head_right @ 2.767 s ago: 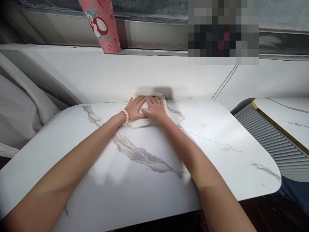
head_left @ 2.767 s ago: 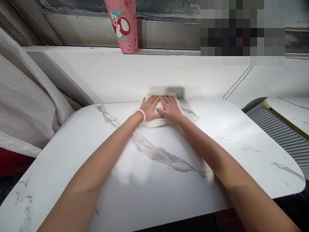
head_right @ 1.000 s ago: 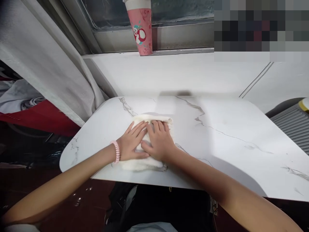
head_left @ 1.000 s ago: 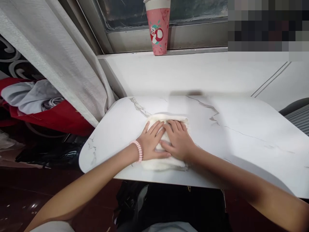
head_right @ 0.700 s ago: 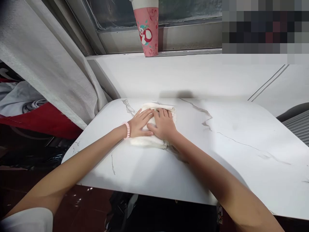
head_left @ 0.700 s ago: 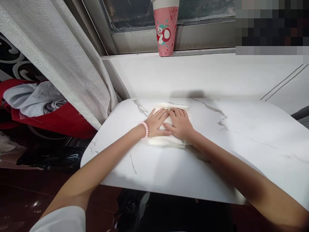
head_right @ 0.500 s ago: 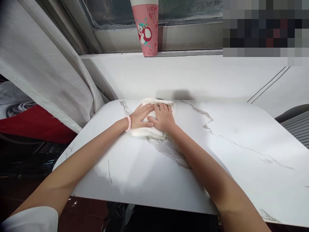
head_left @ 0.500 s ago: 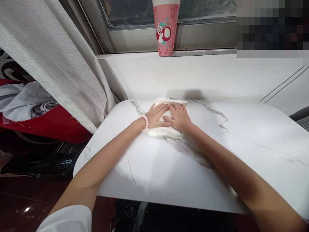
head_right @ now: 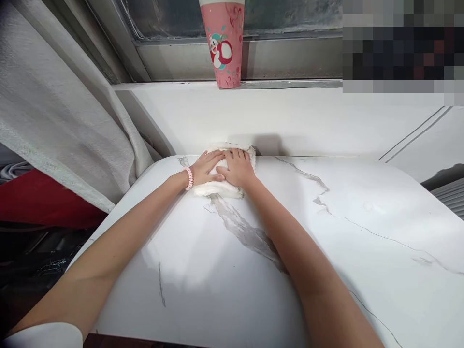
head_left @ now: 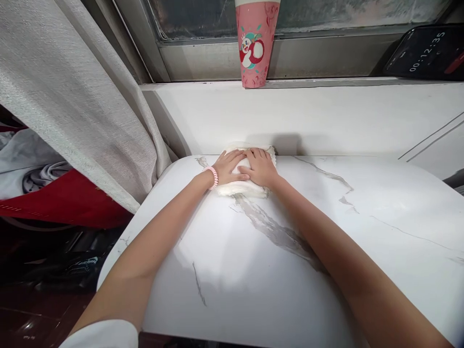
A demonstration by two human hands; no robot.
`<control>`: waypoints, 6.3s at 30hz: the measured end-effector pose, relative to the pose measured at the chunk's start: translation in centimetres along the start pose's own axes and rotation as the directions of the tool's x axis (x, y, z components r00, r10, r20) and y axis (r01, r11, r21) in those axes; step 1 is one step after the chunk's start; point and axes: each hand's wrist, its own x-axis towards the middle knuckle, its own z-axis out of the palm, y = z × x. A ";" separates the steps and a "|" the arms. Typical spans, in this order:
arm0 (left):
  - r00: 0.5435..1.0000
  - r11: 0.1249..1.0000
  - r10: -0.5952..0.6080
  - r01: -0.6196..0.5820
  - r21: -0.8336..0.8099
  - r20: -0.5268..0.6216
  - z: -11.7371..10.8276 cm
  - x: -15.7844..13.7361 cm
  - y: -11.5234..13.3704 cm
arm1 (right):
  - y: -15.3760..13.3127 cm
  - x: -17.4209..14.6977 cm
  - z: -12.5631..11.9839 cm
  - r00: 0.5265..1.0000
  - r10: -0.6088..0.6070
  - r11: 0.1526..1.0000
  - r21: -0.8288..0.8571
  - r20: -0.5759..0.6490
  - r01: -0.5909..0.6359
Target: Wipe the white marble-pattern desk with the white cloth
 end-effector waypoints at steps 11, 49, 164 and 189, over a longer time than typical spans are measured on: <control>0.998 0.997 -0.060 0.061 0.045 -0.024 0.3 -5.2 2.5 | -2.6 -3.8 -0.2 0.995 -0.104 0.992 0.069 -0.006 0.105; 0.999 0.998 -0.028 0.027 0.055 0.025 -0.7 -18.7 0.9 | -13.6 -8.7 1.3 0.978 -0.209 0.950 0.233 -0.013 0.206; 0.912 0.914 -0.388 0.399 0.075 -0.135 2.2 -8.7 9.5 | -5.3 -10.8 -1.5 0.984 -0.175 0.982 0.072 0.014 0.174; 0.919 0.932 -0.353 0.362 0.024 -0.176 3.0 0.4 8.3 | 0.8 -7.2 -2.0 1.000 -0.002 1.000 0.027 -0.025 0.003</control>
